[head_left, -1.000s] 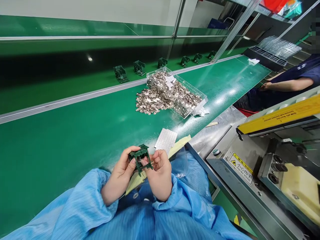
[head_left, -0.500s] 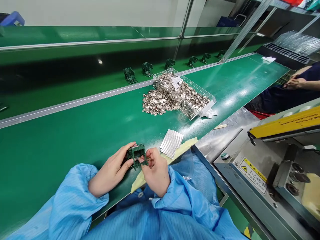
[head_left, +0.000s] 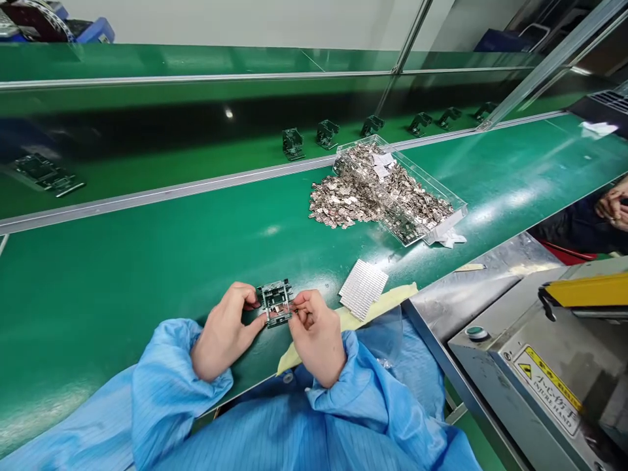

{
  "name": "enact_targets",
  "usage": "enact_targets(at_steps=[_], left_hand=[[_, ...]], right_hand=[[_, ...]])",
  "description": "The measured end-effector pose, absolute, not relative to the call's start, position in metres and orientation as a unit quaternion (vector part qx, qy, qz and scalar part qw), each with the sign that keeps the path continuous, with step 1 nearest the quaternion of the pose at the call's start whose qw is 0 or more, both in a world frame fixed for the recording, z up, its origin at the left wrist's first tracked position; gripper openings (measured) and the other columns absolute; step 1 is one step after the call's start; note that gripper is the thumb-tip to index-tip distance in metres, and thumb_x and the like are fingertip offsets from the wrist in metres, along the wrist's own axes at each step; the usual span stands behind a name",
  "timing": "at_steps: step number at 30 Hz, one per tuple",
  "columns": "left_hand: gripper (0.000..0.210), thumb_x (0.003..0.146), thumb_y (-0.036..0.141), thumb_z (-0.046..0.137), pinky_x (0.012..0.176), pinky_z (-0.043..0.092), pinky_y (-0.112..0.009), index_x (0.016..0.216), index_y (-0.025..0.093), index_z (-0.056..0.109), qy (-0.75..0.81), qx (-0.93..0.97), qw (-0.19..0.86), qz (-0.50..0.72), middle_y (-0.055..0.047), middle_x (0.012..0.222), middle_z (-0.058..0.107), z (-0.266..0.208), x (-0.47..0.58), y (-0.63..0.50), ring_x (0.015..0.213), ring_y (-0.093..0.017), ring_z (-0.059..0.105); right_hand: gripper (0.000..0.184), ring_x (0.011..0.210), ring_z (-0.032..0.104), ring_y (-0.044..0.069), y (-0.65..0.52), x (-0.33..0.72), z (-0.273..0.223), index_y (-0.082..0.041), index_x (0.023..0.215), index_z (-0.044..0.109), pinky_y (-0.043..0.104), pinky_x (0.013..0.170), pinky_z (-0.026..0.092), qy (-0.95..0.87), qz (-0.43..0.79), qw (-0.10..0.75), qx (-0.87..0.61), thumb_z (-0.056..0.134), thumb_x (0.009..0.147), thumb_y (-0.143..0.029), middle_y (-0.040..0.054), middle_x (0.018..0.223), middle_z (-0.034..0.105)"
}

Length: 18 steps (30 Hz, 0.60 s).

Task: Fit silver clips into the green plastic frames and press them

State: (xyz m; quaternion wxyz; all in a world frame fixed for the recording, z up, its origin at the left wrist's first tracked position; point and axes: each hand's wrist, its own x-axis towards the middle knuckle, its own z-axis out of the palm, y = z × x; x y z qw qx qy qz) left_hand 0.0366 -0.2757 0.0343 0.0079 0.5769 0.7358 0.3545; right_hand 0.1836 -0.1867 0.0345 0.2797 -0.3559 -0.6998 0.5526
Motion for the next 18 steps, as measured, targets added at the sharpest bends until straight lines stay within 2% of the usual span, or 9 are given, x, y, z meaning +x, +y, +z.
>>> enact_targets(at_steps=[4, 10, 14, 18], left_hand=[[0.008, 0.09, 0.012, 0.049, 0.067, 0.048, -0.02, 0.085, 0.017, 0.052, 0.698, 0.635, -0.006, 0.332, -0.004, 0.085, 0.059, 0.04, 0.037, -0.275, 0.076, -0.012, 0.059], [0.031, 0.097, 0.024, 0.039, 0.052, 0.045, -0.019, 0.078, 0.016, 0.063, 0.675, 0.686, -0.03, 0.27, -0.003, 0.069, 0.06, 0.038, 0.034, -0.275, 0.055, -0.01, 0.058], [0.033, 0.095, 0.027, 0.043, 0.053, 0.046, -0.019, 0.074, 0.018, 0.066, 0.683, 0.686, -0.029, 0.249, 0.0, 0.056, 0.06, 0.03, 0.035, -0.275, 0.053, -0.011, 0.06], [0.035, 0.093, 0.023, 0.046, 0.049, 0.043, -0.018, 0.061, 0.017, 0.06, 0.69, 0.673, -0.006, 0.266, 0.001, 0.052, 0.061, 0.029, 0.037, -0.274, 0.048, -0.01, 0.059]], right_hand=[[0.014, 0.051, 0.041, 0.011, -0.186, 0.184, 0.034, -0.021, 0.087, 0.049, 0.022, 0.048, 0.03, -0.705, 0.55, 0.281, -0.349, 0.046, 0.076, -0.012, -0.0077, 0.059, 0.042], [0.018, 0.052, 0.042, 0.011, -0.186, 0.186, 0.032, -0.021, 0.089, 0.05, 0.022, 0.049, 0.03, -0.712, 0.544, 0.279, -0.346, 0.046, 0.075, -0.01, -0.0076, 0.06, 0.041], [0.018, 0.053, 0.042, 0.011, -0.187, 0.188, 0.03, -0.021, 0.089, 0.05, 0.022, 0.05, 0.031, -0.716, 0.543, 0.27, -0.346, 0.046, 0.076, -0.01, -0.007, 0.061, 0.044], [0.017, 0.052, 0.042, 0.011, -0.187, 0.19, 0.029, -0.021, 0.09, 0.05, 0.022, 0.049, 0.031, -0.718, 0.543, 0.267, -0.344, 0.046, 0.077, -0.011, -0.0068, 0.061, 0.045]])
